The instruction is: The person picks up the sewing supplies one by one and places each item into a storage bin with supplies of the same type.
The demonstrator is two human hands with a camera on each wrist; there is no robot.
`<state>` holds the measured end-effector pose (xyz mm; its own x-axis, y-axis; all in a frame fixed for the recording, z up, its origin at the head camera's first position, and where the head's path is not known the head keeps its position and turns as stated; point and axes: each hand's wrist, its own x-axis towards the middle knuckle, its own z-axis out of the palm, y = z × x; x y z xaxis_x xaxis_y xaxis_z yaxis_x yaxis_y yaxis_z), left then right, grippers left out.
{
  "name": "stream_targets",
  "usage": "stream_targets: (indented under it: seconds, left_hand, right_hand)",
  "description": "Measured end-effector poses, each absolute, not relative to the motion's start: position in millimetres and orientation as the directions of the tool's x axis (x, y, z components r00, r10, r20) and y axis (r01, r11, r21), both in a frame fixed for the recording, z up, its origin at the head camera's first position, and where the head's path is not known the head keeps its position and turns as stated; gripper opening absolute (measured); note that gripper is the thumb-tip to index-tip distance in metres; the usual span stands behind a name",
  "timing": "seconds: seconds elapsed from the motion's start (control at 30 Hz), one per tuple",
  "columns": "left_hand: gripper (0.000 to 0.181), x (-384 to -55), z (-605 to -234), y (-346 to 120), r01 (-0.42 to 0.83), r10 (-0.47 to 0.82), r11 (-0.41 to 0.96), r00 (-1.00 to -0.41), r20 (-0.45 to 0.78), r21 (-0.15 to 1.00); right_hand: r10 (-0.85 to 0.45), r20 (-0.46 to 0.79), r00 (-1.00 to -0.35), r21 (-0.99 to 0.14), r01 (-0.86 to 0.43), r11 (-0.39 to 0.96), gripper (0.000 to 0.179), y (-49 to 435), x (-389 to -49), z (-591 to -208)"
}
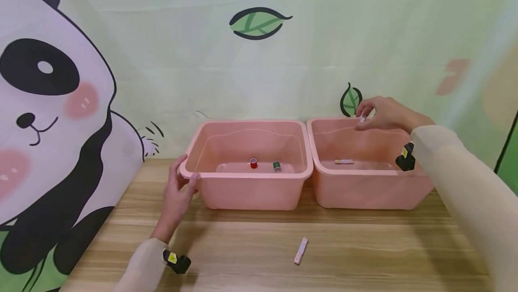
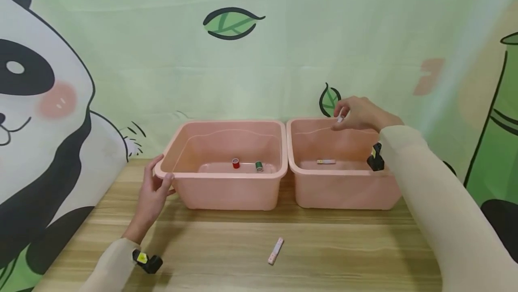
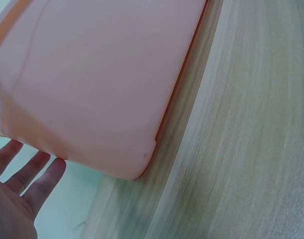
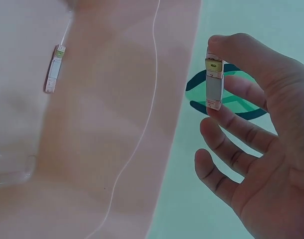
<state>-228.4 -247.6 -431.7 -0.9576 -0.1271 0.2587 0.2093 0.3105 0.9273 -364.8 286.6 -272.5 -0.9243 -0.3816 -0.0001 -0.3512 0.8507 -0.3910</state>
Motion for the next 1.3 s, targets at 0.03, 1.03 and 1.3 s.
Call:
stream_targets:
  seconds: [0.03,1.03,1.3]
  left_hand:
    - [0.064,-225.9,-427.7,-245.6,0.205,-0.128,0.309,-0.959,0.254,0.929]
    - [0.061,-239.6,-448.6,-253.4,0.244,-0.138,0.323,-0.944,0.301,0.914]
    - [0.061,-239.7,-448.7,-253.5,0.242,-0.139,0.332,-0.943,0.302,0.912]
  right_hand:
    - [-0.382,0.000,-0.924,-0.394,-0.351,0.849,0.051,287.3,-365.3,-273.2]
    - [-0.335,-0.032,-0.942,-0.399,-0.296,0.868,0.058,294.9,-369.6,-285.1]
    - [-0.329,-0.046,-0.943,-0.390,-0.286,0.875,0.072,298.2,-372.1,-288.4]
